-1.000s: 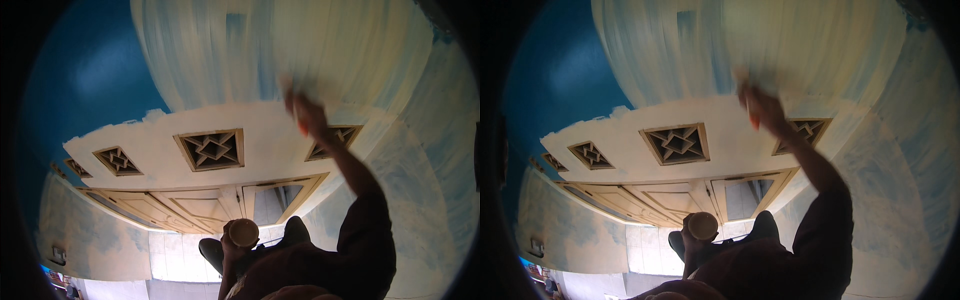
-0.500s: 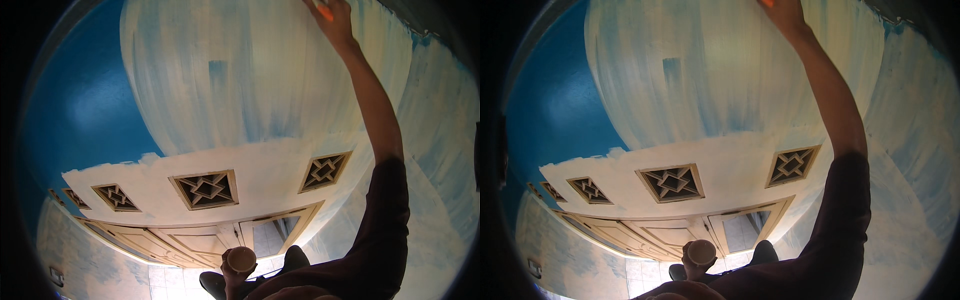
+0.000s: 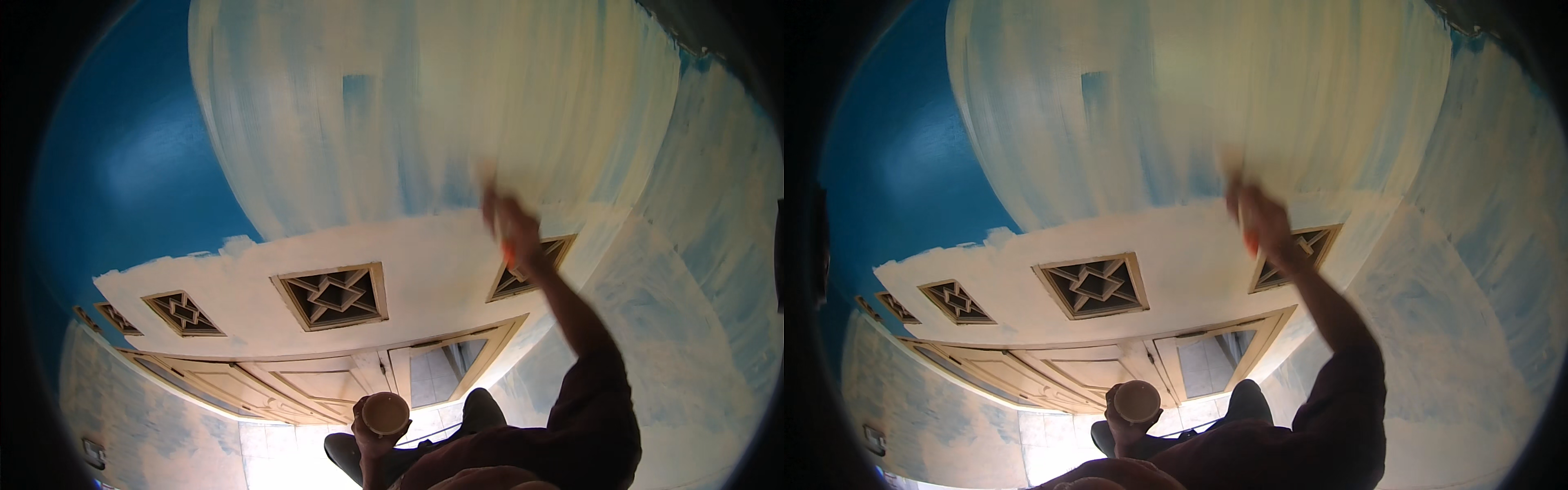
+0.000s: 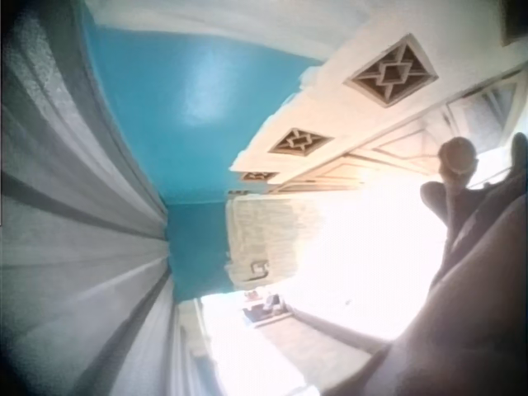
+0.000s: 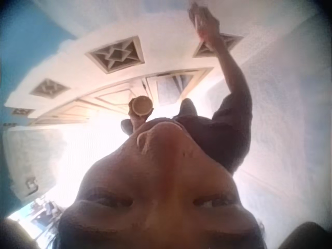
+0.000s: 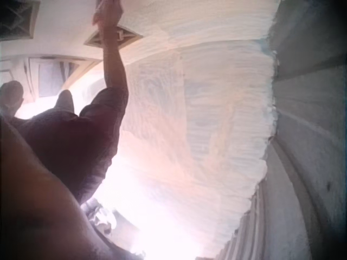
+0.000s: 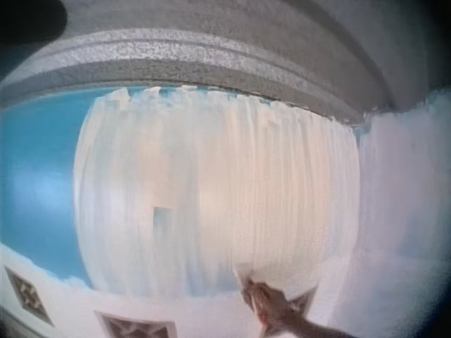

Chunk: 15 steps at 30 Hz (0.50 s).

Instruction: The person paints a ceiling with a brush, applying light blue paint over a white surface. They repeatedly dip the brush into a small container and apply paint in long strokes, working around decorative ceiling vents.

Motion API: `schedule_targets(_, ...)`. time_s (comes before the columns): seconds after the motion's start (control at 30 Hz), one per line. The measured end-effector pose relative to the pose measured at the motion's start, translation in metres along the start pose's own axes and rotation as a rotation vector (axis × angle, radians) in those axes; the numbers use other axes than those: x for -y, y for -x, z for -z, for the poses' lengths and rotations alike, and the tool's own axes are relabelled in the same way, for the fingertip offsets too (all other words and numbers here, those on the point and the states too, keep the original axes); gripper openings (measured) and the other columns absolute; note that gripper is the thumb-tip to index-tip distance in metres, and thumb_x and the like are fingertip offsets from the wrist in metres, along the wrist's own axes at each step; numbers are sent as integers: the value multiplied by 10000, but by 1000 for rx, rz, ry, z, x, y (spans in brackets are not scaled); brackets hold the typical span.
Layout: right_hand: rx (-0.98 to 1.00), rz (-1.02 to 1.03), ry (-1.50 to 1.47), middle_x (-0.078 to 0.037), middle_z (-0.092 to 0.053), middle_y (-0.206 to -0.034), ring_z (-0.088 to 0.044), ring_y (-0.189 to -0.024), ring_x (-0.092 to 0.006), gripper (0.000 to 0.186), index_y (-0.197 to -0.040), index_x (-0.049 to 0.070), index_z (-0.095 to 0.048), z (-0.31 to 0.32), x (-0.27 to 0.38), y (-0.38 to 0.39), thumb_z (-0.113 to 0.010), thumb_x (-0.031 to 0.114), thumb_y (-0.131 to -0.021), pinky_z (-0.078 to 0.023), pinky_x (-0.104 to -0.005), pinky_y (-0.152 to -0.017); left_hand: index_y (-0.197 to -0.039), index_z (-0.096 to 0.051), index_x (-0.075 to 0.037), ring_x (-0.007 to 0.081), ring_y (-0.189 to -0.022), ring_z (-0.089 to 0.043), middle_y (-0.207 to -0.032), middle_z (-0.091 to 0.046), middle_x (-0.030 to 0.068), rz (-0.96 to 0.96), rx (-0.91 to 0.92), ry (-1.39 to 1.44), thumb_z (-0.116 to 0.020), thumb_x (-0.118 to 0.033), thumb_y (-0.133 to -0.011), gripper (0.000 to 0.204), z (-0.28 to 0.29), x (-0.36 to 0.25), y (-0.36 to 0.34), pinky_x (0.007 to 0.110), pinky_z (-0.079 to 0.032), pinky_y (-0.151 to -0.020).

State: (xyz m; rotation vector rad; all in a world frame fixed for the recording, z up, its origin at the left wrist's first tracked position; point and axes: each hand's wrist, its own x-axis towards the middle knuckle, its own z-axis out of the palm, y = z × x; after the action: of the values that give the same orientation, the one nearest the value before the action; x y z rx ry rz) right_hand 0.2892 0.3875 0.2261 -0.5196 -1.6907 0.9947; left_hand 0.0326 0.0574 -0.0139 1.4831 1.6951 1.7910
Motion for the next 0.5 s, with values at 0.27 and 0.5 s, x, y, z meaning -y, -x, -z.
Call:
schedule_targets(0.27,151,262,-177,-64,-627,-957,-566,-765,-113,442,-1243,-3,-572,15,46,-14,-441,368,-1043,-454,-251,-652,-1116,-609,-36,295,-935,-685,-1094,-646,134,30,42,15,-985,-225,-518,731,17,-11,3,367,-574,-773)
schedule_targets(0.5,-296,1530,851,-203,-615,-896,-628,-798,-369,198,-900,-2,-546,-9,266,-231,-692,131,-921,-494,-394,-700,-1178,-569,-24,274,-939,-693,-1073,-667,132,168,-38,-64,-980,-236,-538,789,12,-22,17,363,-578,-798)
